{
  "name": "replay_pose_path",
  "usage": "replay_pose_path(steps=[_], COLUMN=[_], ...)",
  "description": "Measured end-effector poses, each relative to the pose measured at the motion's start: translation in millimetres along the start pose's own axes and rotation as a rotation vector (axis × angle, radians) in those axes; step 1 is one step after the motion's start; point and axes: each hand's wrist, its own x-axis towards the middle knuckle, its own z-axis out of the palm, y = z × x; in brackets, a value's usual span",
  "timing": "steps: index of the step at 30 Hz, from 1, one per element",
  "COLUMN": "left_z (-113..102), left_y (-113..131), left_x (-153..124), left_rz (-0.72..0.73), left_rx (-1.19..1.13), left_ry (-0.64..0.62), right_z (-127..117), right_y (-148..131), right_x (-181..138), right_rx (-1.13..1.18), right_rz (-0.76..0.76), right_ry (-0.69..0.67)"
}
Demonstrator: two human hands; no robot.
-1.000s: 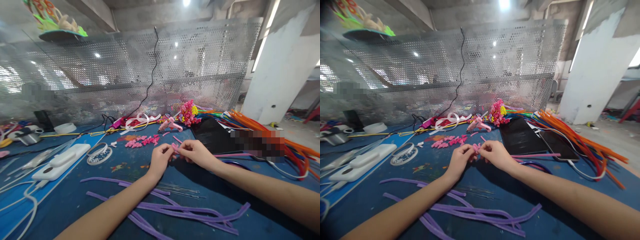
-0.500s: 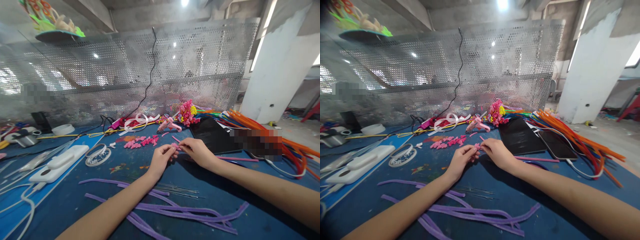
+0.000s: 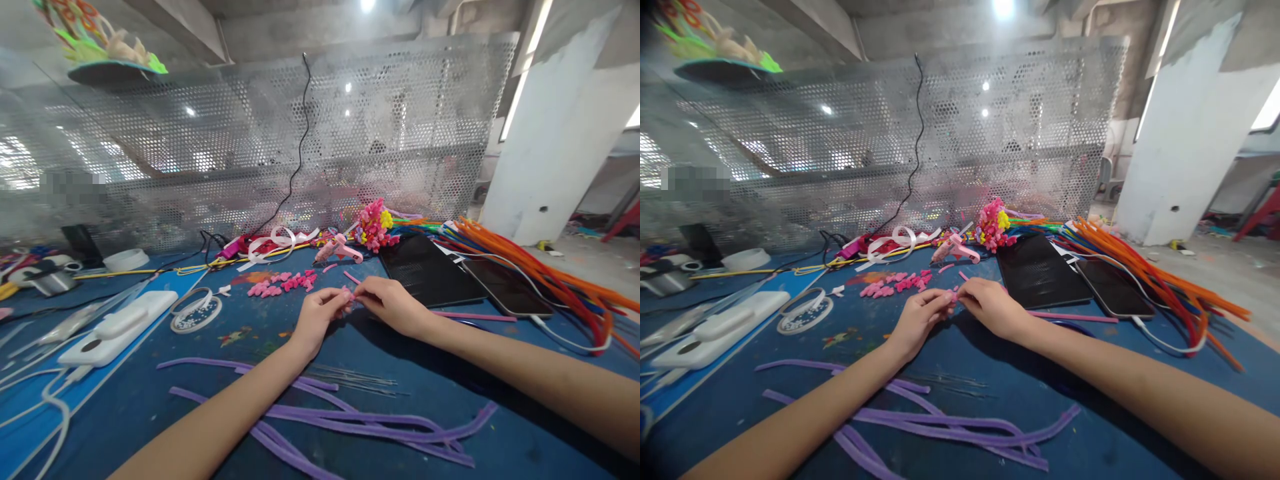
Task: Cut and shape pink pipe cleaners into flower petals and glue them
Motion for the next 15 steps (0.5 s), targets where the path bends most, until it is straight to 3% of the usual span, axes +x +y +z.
replay_pose_path(steps=[11, 15], left_z=[2.9, 3.6], left_y=[-2.1, -0.6], left_x=[-1.7, -3.4], left_rz=[0.053, 0.088], left_rx=[-0.026, 0.021], left_ry=[0.085, 0.052], right_z=[-0.1, -0.1], right_y=[-7.9, -8.2], right_x=[0.0, -0.9], right_rx=[0.020, 0.054], right_rz=[0.022, 0.094], right_ry=[-0.036, -0.049])
